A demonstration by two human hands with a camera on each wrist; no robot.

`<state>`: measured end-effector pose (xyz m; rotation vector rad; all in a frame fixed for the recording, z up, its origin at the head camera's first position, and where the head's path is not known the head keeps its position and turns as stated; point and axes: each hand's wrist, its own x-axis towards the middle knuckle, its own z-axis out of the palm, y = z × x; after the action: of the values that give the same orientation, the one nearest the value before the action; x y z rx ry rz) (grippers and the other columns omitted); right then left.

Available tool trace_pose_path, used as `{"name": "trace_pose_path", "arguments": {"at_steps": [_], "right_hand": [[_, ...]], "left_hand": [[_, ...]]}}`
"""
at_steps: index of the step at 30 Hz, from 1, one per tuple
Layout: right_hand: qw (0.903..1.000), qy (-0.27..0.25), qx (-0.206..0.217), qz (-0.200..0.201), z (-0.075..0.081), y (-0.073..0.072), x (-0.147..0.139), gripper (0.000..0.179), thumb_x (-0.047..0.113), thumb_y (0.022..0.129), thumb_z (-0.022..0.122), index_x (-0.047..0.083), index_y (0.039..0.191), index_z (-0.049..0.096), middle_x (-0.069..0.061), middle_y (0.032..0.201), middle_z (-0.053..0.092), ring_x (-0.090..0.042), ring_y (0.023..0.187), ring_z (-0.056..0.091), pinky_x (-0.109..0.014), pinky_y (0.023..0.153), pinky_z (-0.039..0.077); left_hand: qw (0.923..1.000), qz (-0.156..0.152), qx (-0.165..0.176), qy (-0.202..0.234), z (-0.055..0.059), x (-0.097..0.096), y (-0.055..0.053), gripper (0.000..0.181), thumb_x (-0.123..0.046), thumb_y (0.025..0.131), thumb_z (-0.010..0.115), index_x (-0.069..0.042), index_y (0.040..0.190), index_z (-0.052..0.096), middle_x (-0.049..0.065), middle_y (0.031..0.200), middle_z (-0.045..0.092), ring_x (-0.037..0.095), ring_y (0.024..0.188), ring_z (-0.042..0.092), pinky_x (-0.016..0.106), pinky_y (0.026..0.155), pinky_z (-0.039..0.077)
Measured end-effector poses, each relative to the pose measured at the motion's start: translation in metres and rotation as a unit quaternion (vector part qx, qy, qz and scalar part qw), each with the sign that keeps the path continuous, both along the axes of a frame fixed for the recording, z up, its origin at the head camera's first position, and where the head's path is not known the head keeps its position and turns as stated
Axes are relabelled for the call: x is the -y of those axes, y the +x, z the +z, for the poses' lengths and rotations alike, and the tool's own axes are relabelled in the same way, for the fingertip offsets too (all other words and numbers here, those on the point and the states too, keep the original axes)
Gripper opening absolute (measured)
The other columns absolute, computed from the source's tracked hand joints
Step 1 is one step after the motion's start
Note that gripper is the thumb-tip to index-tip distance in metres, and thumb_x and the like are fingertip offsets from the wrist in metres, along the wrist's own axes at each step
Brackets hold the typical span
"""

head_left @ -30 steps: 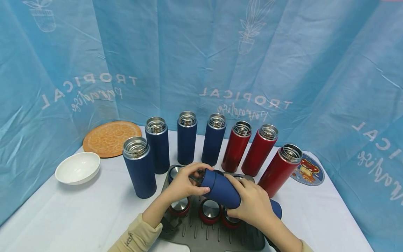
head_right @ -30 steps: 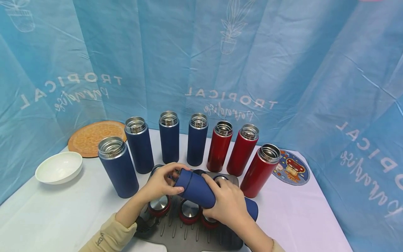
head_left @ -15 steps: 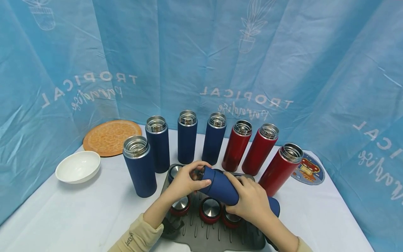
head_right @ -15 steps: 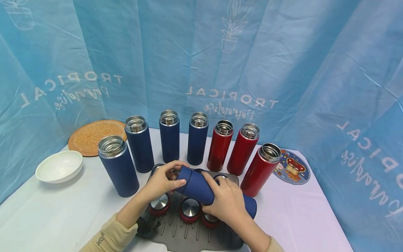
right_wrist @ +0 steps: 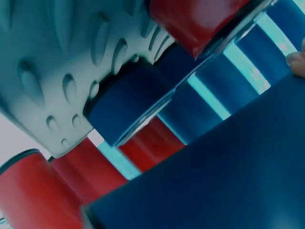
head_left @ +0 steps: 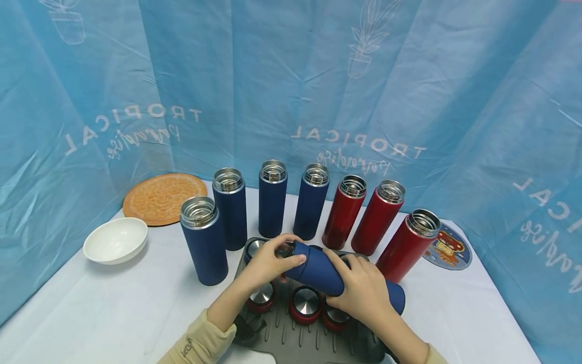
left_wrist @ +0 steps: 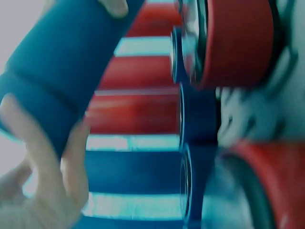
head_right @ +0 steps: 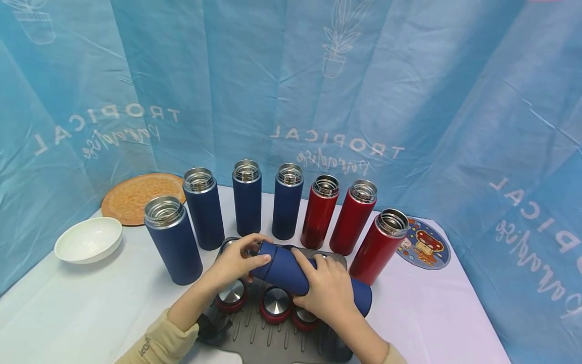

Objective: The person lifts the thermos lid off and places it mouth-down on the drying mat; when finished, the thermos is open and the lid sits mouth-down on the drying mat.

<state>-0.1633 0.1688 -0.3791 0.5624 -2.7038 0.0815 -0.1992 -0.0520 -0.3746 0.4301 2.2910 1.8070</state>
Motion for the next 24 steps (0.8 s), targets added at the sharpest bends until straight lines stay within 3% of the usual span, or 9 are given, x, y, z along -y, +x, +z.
{"name": "trace_pose_path", "arguments": {"at_steps": [5, 7, 10, 14, 18, 24], "right_hand": [[1.0, -0.005, -0.005, -0.003, 0.005, -0.002, -0.006, 0.1, 0.047, 0.043, 0.087, 0.027, 0.133, 0.047, -0.009, 0.101, 0.063, -0.027, 0.088, 0.061, -0.046, 0.075, 0.052], [0.9999, -0.009, -0.002, -0.004, 0.007, -0.003, -0.008, 0.1, 0.047, 0.043, 0.087, 0.027, 0.132, 0.047, -0.008, 0.101, 0.063, -0.027, 0.087, 0.061, -0.046, 0.073, 0.052], [0.9999, -0.012, 0.007, 0.001, 0.011, -0.002, -0.011, 0.099, 0.046, 0.043, 0.088, 0.026, 0.131, 0.049, -0.008, 0.1, 0.063, -0.026, 0.087, 0.061, -0.046, 0.074, 0.052], [0.9996, -0.004, 0.025, 0.011, 0.014, -0.001, -0.014, 0.098, 0.045, 0.043, 0.088, 0.027, 0.131, 0.049, -0.007, 0.103, 0.063, -0.027, 0.091, 0.061, -0.048, 0.077, 0.051], [0.9993, 0.002, 0.028, 0.023, 0.013, 0.001, -0.015, 0.099, 0.044, 0.044, 0.088, 0.028, 0.133, 0.048, -0.008, 0.107, 0.062, -0.028, 0.094, 0.06, -0.048, 0.079, 0.05], [0.9994, 0.005, 0.009, 0.034, 0.011, 0.001, -0.015, 0.1, 0.044, 0.043, 0.089, 0.028, 0.133, 0.048, -0.008, 0.106, 0.062, -0.027, 0.093, 0.059, -0.047, 0.078, 0.051]], "left_hand": [[0.9932, -0.107, -0.044, -0.015, 0.0, 0.008, -0.005, 0.064, -0.023, 0.08, 0.073, -0.026, 0.136, 0.042, 0.009, 0.129, 0.045, 0.025, 0.101, 0.054, 0.036, 0.076, 0.052], [0.9875, -0.136, -0.077, -0.016, -0.001, 0.011, -0.006, 0.078, -0.017, 0.075, 0.077, -0.029, 0.14, 0.035, 0.005, 0.137, 0.036, 0.027, 0.117, 0.045, 0.038, 0.087, 0.048], [0.9787, -0.166, -0.122, -0.002, -0.001, 0.012, -0.007, 0.084, -0.008, 0.071, 0.079, -0.025, 0.141, 0.035, 0.004, 0.144, 0.029, 0.03, 0.124, 0.038, 0.042, 0.094, 0.043], [0.9749, -0.176, -0.135, 0.023, 0.0, 0.014, -0.007, 0.072, -0.001, 0.068, 0.079, -0.016, 0.132, 0.048, 0.006, 0.136, 0.039, 0.029, 0.115, 0.046, 0.037, 0.088, 0.049], [0.9778, -0.16, -0.135, 0.015, 0.0, 0.014, -0.005, 0.069, 0.0, 0.063, 0.082, -0.016, 0.124, 0.055, 0.006, 0.121, 0.048, 0.026, 0.101, 0.052, 0.029, 0.078, 0.052], [0.9815, -0.141, -0.129, 0.002, 0.0, 0.015, -0.004, 0.068, -0.005, 0.06, 0.085, -0.02, 0.121, 0.057, 0.004, 0.119, 0.049, 0.025, 0.096, 0.051, 0.029, 0.073, 0.054]]}}
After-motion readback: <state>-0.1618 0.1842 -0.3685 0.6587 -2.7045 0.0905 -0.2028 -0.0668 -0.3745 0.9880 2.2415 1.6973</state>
